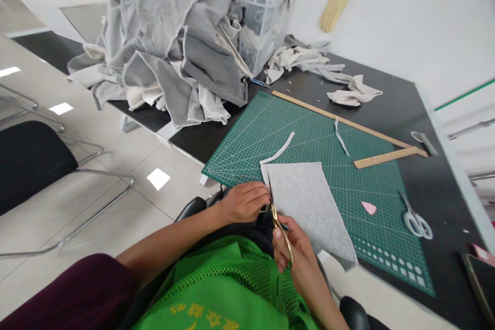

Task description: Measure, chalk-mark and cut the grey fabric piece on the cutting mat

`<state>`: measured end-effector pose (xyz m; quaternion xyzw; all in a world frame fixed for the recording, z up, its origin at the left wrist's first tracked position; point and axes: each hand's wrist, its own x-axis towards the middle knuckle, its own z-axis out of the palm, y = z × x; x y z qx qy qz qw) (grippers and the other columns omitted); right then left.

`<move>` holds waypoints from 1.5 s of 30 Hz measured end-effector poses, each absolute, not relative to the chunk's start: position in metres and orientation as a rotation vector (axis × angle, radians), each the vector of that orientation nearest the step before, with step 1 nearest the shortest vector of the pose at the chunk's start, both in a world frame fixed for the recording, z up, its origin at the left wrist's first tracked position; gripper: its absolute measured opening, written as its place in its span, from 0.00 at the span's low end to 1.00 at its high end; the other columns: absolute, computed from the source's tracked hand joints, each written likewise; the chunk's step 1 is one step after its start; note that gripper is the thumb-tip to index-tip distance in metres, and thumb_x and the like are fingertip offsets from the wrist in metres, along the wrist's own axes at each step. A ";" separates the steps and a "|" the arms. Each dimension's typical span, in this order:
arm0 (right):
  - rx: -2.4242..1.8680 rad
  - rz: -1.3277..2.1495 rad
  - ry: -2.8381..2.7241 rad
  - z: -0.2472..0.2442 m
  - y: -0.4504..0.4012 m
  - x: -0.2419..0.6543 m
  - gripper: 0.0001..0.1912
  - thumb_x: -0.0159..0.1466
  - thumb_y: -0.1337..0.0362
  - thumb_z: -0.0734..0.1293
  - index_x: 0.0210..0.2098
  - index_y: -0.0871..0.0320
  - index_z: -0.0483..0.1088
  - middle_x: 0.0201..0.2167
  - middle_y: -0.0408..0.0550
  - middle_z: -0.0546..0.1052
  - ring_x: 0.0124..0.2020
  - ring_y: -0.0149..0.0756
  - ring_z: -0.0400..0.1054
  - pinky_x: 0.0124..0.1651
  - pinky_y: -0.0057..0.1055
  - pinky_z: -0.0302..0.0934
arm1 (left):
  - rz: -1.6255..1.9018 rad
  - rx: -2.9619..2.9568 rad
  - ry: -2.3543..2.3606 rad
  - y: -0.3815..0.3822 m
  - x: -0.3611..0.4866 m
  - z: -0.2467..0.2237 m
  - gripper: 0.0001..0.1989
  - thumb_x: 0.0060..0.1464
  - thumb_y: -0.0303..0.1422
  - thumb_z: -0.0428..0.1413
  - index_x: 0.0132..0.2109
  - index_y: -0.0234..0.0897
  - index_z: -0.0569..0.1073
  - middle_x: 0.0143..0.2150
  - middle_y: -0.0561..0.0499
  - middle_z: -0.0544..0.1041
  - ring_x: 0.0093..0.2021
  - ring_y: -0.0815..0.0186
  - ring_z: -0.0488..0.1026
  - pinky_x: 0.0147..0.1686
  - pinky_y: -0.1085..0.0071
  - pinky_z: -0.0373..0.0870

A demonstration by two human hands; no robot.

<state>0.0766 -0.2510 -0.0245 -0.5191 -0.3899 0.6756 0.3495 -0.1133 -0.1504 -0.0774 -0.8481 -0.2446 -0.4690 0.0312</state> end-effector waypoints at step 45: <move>-1.358 1.831 -0.983 -0.009 -0.229 0.076 0.24 0.65 0.44 0.70 0.44 0.50 0.57 0.16 0.26 0.59 0.11 0.22 0.50 0.14 0.18 0.50 | -1.509 -2.591 -0.727 -0.151 -0.111 -0.077 0.07 0.61 0.25 0.57 0.46 0.31 0.75 0.43 0.43 0.82 0.48 0.61 0.80 0.55 0.62 0.80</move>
